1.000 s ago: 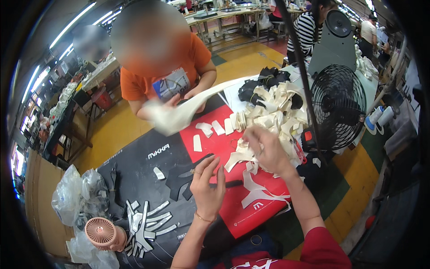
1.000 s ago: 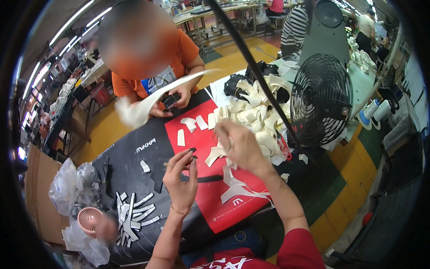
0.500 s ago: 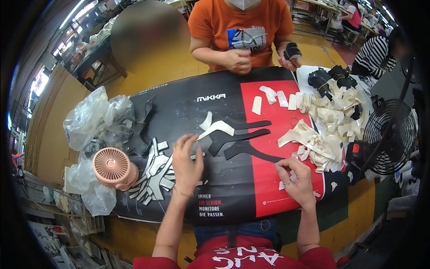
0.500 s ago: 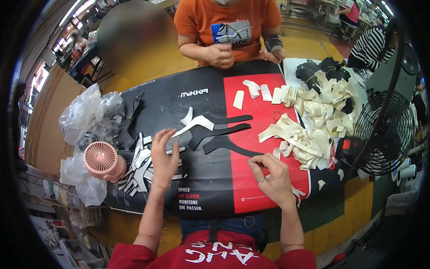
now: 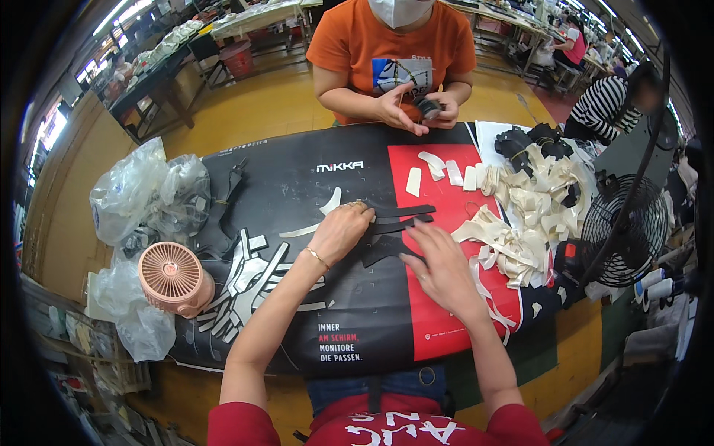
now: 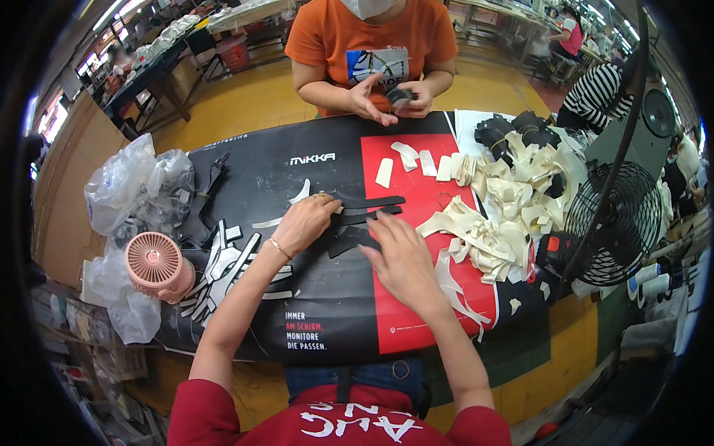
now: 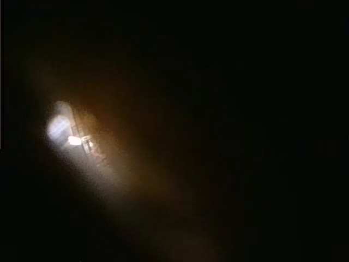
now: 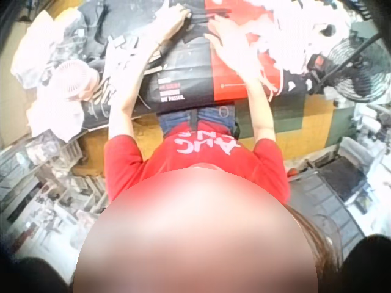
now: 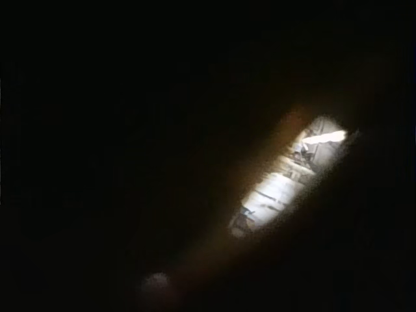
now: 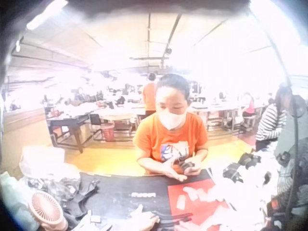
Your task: The person repeatedly picks small white and black fabric pieces from a table, folds them, and places them into piles. A coworker across the table performs similar actions. The camera wearer handles the pieces one at a time throughout the clip.
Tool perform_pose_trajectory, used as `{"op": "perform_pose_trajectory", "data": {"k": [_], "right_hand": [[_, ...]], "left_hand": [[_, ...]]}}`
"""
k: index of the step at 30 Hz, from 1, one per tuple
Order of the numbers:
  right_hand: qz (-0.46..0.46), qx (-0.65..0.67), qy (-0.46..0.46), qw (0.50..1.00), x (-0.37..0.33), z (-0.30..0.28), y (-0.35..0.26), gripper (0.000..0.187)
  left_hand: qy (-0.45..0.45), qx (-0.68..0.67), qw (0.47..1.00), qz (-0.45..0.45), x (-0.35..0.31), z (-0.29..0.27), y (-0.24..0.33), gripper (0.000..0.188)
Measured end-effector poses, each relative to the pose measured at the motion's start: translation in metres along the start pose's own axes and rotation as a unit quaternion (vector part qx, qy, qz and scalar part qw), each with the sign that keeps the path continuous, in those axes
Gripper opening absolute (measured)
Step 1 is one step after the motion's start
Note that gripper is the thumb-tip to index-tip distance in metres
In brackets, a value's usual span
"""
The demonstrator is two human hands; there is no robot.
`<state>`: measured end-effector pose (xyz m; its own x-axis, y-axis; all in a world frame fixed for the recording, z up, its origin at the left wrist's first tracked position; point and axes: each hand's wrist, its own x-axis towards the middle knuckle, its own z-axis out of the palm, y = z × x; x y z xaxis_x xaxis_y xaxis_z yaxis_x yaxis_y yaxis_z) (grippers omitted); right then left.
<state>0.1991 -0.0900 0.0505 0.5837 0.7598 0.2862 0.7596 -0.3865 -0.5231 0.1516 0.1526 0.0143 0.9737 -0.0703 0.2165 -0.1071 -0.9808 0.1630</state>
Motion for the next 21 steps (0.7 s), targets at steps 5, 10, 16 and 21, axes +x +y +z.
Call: {"op": "perform_pose_trajectory", "data": {"k": [5, 10, 16, 21], "right_hand": [[-0.006, -0.160, -0.180, 0.971, 0.047, 0.048, 0.005, 0.073], [0.008, -0.131, -0.203, 0.970, 0.038, 0.058, 0.013, 0.079], [-0.031, -0.117, -0.052, 0.991, 0.036, 0.048, 0.003, 0.061], [0.011, 0.197, 0.094, 0.976, 0.007, -0.006, -0.035, 0.046]], "left_hand": [[0.156, -0.074, 0.984, -0.043, -0.007, -0.010, -0.009, 0.025], [0.503, -0.208, 0.812, -0.211, -0.032, -0.070, -0.048, 0.012], [0.523, -0.465, 0.671, -0.245, -0.090, -0.130, -0.016, 0.016], [0.347, -0.653, 0.626, -0.246, -0.096, -0.086, 0.083, 0.016]]}}
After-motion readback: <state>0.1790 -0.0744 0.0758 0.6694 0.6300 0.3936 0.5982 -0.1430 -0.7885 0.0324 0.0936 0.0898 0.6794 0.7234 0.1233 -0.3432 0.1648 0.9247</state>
